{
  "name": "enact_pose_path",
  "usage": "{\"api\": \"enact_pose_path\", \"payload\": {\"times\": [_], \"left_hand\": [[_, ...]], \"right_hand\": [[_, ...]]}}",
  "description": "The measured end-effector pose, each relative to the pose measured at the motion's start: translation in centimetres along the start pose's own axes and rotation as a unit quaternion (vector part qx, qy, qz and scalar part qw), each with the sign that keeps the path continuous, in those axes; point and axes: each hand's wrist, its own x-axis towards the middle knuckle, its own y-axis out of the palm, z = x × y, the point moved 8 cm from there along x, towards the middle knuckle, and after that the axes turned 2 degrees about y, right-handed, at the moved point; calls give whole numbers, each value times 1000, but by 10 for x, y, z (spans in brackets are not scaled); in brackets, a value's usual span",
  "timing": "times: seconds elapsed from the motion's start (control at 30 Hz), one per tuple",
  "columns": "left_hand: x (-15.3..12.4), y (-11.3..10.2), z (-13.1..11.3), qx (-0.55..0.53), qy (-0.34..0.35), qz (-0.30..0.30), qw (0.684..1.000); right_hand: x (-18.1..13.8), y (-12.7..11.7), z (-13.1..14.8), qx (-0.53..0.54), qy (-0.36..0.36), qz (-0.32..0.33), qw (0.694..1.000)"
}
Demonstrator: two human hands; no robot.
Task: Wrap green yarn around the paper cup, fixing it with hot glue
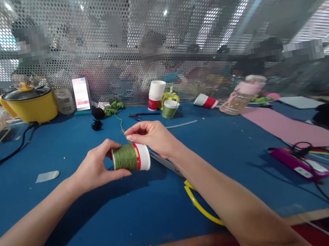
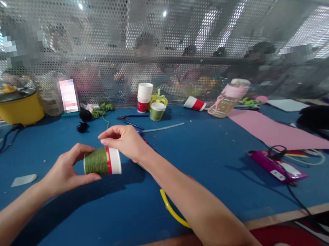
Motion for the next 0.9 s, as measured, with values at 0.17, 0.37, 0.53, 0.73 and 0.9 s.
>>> {"api": "enact_pose_path", "payload": {"times": [0.17, 0.37, 0.53, 0.73, 0.9], "left_hand": [[-1, -2, -7, 41, 42, -15, 998], [-2, -3, -15, 73, 106, -44, 991], [-3, -1, -15, 69, 122, -57, 988], [-4, -3, -21, 90, 156, -70, 981], [-3, -2, -18, 75, 142, -79, 984]], "right_hand": [[-1, 0, 0, -3, 9, -6, 1000], [-2, -2, 4, -32, -3, -25, 999], [-3, -3, 4, -32, -11, -39, 999], [-2, -3, -1, -8, -30, -46, 998], [-1, -4, -2, 4, -44, -62, 997]]}}
